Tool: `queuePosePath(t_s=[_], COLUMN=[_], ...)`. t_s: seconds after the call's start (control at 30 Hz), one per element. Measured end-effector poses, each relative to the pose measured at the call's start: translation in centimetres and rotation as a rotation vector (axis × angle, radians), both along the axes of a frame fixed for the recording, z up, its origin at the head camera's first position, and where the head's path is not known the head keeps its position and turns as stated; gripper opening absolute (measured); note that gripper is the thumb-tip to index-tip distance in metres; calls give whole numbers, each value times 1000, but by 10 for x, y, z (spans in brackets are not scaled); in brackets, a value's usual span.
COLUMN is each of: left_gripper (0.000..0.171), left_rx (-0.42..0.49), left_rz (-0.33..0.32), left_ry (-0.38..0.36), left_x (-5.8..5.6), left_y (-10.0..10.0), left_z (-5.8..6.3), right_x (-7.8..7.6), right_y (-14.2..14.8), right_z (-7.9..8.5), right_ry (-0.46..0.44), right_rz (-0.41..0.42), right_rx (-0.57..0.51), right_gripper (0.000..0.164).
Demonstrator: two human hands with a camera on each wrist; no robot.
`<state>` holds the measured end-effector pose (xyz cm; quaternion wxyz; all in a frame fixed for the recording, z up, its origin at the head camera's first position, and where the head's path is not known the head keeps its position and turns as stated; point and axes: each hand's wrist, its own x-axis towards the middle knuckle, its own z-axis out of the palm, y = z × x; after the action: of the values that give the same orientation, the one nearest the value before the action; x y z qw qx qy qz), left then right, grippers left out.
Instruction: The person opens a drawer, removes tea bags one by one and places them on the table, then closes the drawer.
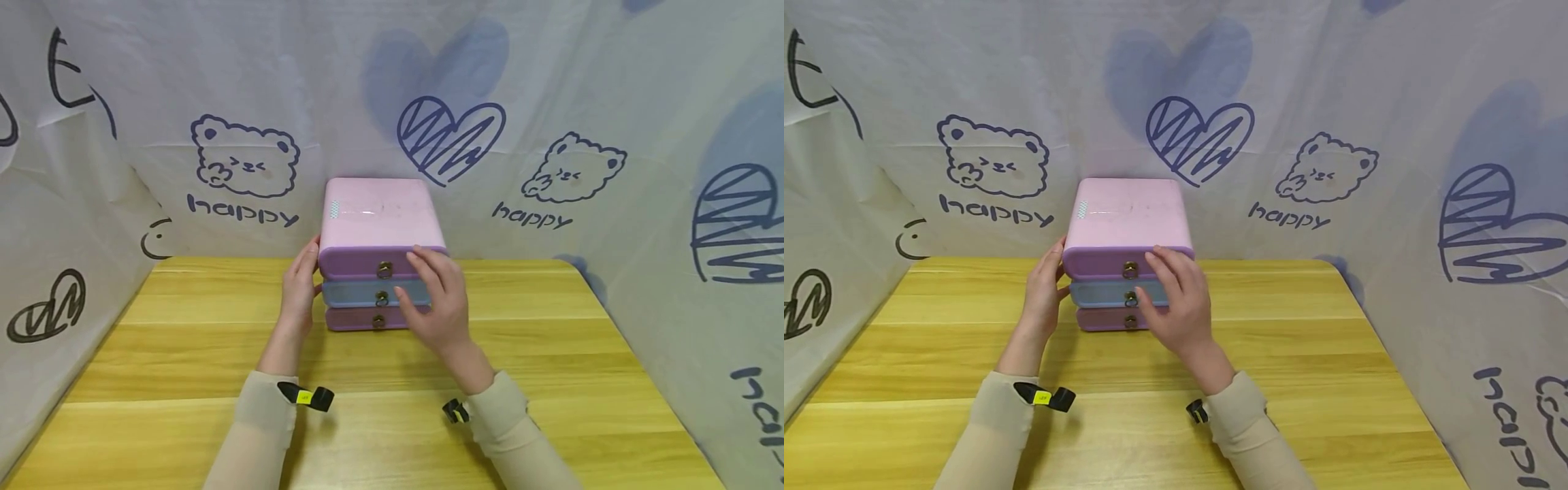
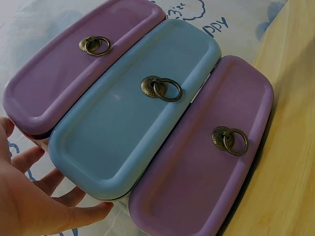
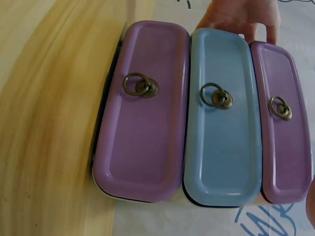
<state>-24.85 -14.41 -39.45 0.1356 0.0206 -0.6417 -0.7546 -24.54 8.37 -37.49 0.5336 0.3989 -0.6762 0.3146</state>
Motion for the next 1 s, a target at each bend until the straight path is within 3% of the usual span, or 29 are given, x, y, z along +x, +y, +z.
queuePosePath(t_s=[0.17,0.5,0.7,1.0], left_gripper=[45,46,46,46], left_rx=[-6,6,4,-5], left_rz=[-13,-38,-56,-38], left_ry=[1,-12,-6,0], left_x=[0,-2,8,-2], left_y=[0,-5,-4,-6], left_z=[0,-2,9,-5], right_x=[1,0,-3,-4], right_y=[-6,-14,-17,-23], right_z=[-6,-23,-29,-29], right_ry=[6,-78,-113,-101], right_rz=[24,4,-53,-135], right_rx=[55,142,184,217], right_gripper=[50,45,43,40])
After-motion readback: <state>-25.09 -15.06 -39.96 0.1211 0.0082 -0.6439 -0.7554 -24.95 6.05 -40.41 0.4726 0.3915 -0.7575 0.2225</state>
